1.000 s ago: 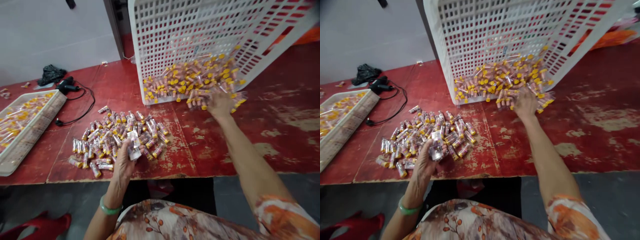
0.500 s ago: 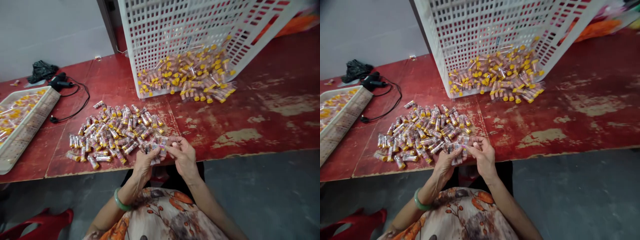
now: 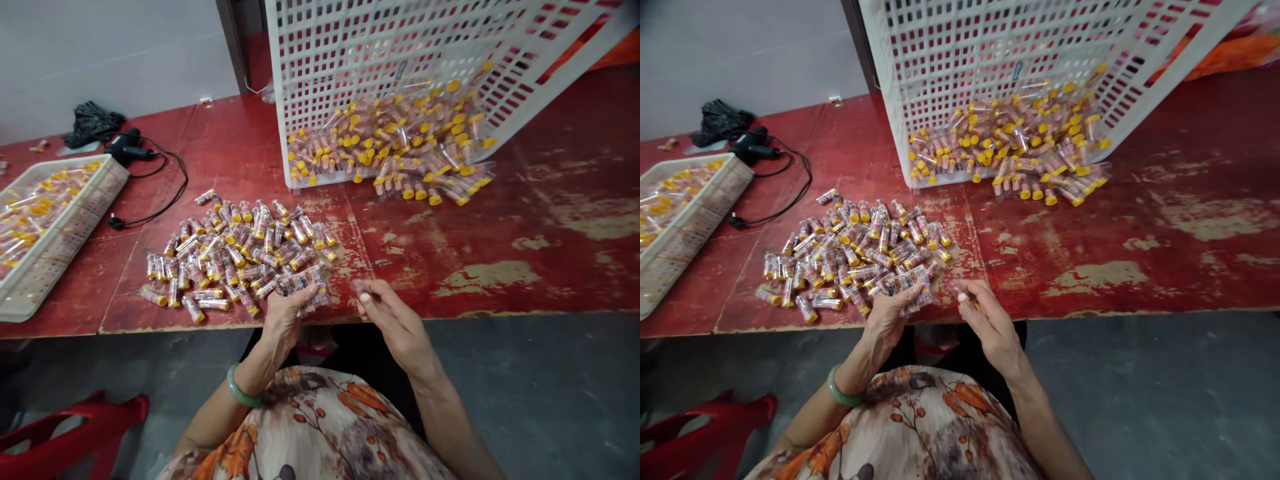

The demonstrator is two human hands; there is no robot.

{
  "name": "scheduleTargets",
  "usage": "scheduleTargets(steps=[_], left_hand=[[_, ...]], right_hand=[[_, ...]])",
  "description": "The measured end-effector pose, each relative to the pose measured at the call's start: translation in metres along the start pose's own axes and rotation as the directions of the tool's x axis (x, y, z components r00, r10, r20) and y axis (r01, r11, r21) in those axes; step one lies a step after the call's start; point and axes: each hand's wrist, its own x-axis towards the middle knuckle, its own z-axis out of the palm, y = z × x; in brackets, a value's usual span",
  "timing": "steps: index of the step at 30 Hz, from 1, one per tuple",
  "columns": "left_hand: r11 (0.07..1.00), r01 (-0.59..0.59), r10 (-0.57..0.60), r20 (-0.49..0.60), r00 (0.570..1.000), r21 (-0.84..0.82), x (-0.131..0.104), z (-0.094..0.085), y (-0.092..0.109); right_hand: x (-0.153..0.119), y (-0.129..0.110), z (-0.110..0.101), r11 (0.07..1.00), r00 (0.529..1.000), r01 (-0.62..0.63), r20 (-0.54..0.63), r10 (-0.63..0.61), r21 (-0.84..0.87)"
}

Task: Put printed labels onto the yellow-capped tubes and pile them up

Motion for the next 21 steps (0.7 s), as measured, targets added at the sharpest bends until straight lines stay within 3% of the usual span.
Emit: scheduleTargets(steps=[5,12,16,21], left_hand=[[0.999,0.039,-0.039,-0.045,0.998,-0.01,-0.003,0.003,0.002],[0.987,0.144,-0.139,0.064,0.988,-0.067,-0.013,0.014,0.002],[0.986,0.15,-0.144,0.078,0.987,-0.072,-0.015,0.017,0.0],[0.995,0.075,-0.075,0.006,0.997,-0.072,-0.014,0.012,-0.006]], right_hand=[[-0.027,-0.008,0.0,0.935,0.979,0.196,0.003,-0.204,-0.295],[-0.023,-0.007,0.013,0.798,0.894,0.406,0.013,-0.448,-0.446],[-0.022,-0.006,0.017,0.705,0.859,0.425,0.008,-0.512,-0.568],[-0.025,-0.006,0.025,0.754,0.865,0.387,-0.073,-0.496,-0.531]])
